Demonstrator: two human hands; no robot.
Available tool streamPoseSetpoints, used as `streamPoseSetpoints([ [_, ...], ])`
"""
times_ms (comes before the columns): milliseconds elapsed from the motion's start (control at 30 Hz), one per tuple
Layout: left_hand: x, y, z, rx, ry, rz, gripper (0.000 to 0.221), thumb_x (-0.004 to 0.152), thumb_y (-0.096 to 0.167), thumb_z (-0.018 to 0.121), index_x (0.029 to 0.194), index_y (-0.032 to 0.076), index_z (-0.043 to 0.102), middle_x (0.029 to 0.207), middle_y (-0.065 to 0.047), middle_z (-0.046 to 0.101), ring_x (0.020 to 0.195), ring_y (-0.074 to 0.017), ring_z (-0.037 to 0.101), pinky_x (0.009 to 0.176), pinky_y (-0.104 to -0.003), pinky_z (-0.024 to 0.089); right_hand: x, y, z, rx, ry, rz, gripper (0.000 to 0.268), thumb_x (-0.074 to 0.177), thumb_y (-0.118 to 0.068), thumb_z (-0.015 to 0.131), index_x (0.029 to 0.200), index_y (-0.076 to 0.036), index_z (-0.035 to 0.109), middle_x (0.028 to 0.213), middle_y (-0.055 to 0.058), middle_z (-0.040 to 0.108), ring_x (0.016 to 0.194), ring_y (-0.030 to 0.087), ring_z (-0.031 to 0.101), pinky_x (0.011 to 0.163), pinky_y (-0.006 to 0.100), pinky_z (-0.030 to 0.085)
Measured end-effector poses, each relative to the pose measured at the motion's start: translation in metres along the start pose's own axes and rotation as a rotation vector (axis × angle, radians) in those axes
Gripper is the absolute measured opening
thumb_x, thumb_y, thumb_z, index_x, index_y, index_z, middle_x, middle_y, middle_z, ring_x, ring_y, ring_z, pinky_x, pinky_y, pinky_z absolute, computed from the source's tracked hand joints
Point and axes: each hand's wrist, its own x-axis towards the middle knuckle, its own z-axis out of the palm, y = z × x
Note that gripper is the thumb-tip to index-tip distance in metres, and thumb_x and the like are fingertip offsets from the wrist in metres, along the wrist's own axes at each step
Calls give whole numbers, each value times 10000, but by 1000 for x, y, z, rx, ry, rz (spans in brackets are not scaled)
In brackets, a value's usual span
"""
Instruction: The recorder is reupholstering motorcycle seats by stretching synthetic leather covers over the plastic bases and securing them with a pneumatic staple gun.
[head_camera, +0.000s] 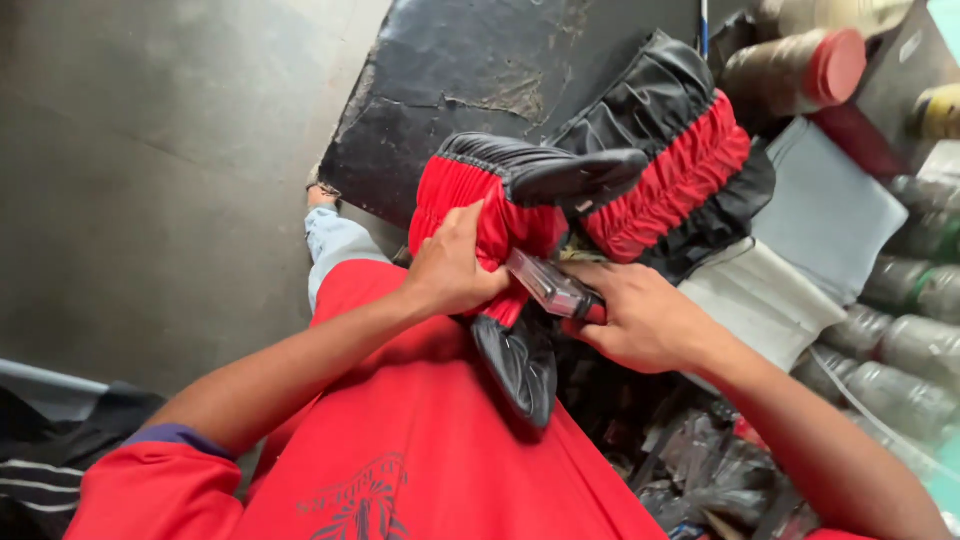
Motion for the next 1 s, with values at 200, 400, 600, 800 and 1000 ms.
streamPoseSetpoints([
  [200, -3, 7, -9, -39, -41, -22, 969, 711, 394, 757, 1517, 42, 351, 1442, -213, 488, 1154, -476, 592, 987, -536, 476, 23, 16, 12, -320, -96, 312, 568, 765, -263, 677, 1314, -125, 635, 1030, 236, 715, 957, 429, 686, 857, 500, 544],
  [400, -8, 0, 2, -87, -15, 55, 955, 693, 351, 768, 1501, 36, 369, 1380, -227, 491, 1095, -470, 632, 934, -530, 522, 32, 30, 10, -404, -139, 336, 550, 660, -187, 676, 1208, -193, 715, 982, 183, 740, 910, 402, 695, 794, 479, 561],
  [600, 2, -5, -9, -89, -36, 25, 940, 709, 366, 774, 1500, 55, 372, 1385, -225, 487, 1048, -490, 629, 886, -554, 516, 53, 94, 13, -402, -8, -78, 705, 456, -293, 826, 1110, -59, 707, 1018, 194, 733, 881, 394, 696, 759, 446, 545],
  [800, 4, 2, -21, -91, -115, -11, 976, 720, 385, 760, 1525, 49, 322, 1393, -221, 462, 1067, -483, 624, 937, -539, 514, 18, 10, -8, 301, -169, 226, 752, 633, -70, 669, 1374, -54, 546, 1294, 186, 658, 1042, 363, 657, 800, 396, 546],
  [1000, 0, 1, -9, -82, -79, 34, 981, 691, 354, 791, 1497, 26, 339, 1395, -228, 453, 1072, -497, 608, 910, -553, 506, 15, 20, -2, -95, 72, 60, 454, 750, -36, 664, 1197, 31, 628, 1147, 288, 672, 1095, 468, 615, 923, 472, 510],
])
